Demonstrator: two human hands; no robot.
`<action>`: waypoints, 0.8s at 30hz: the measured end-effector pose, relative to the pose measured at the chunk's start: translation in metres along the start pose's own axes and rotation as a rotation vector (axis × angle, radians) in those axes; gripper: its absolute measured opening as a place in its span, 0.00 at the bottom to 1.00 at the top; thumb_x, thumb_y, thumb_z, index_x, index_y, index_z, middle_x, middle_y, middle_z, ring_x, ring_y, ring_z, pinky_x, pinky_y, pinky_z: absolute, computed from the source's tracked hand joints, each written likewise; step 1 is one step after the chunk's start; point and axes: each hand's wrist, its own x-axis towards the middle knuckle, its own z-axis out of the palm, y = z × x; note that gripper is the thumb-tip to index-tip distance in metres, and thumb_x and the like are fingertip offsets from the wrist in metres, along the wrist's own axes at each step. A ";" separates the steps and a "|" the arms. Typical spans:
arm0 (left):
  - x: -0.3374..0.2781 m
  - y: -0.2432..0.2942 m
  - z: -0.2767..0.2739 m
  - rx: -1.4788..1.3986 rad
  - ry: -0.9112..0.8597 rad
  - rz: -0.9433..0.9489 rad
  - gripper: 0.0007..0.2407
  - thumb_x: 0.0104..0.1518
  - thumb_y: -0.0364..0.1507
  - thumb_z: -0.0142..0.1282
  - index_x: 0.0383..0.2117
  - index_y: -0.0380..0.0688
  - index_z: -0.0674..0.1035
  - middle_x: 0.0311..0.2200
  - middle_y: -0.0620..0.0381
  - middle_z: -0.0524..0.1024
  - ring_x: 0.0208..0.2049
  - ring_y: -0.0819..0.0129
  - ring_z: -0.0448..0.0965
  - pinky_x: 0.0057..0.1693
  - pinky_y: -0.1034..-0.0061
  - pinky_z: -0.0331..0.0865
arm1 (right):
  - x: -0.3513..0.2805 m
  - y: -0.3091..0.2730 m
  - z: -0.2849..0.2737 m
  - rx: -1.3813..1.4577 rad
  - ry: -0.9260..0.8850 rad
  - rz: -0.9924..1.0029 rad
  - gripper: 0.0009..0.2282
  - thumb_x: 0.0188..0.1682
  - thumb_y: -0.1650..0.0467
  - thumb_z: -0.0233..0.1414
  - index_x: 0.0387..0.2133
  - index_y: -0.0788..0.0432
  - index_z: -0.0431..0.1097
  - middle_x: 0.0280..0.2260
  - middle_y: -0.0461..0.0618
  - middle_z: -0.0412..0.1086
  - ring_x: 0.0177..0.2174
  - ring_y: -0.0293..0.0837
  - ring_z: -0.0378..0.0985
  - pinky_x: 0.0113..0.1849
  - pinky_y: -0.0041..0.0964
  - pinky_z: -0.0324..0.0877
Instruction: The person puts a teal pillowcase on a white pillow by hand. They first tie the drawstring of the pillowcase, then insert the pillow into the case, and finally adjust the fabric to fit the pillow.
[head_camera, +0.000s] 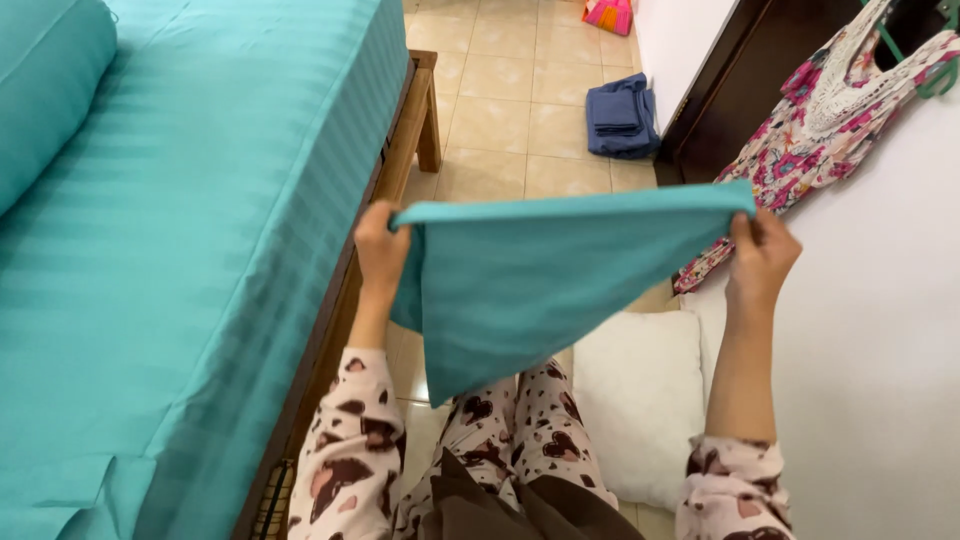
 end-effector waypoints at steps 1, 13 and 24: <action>0.015 0.021 -0.012 0.001 -0.003 -0.004 0.05 0.55 0.19 0.62 0.32 0.38 0.76 0.30 0.44 0.76 0.34 0.48 0.78 0.42 0.60 0.71 | 0.009 -0.008 0.000 -0.002 -0.002 0.004 0.05 0.55 0.79 0.57 0.43 0.69 0.76 0.33 0.44 0.73 0.32 0.34 0.70 0.38 0.29 0.66; -0.132 0.036 -0.106 0.133 -0.310 0.357 0.12 0.42 0.21 0.69 0.33 0.38 0.80 0.22 0.53 0.72 0.21 0.61 0.74 0.27 0.68 0.66 | -0.169 0.008 -0.139 0.077 -0.009 0.017 0.03 0.61 0.79 0.51 0.37 0.69 0.71 0.35 0.54 0.75 0.32 0.38 0.70 0.38 0.30 0.63; -0.401 -0.063 -0.099 0.092 -1.010 -0.570 0.09 0.48 0.22 0.62 0.34 0.51 0.86 0.41 0.58 0.81 0.44 0.52 0.80 0.48 0.61 0.74 | -0.299 0.072 -0.179 -0.046 -0.129 0.610 0.07 0.53 0.75 0.54 0.40 0.70 0.75 0.34 0.50 0.76 0.35 0.39 0.73 0.42 0.32 0.66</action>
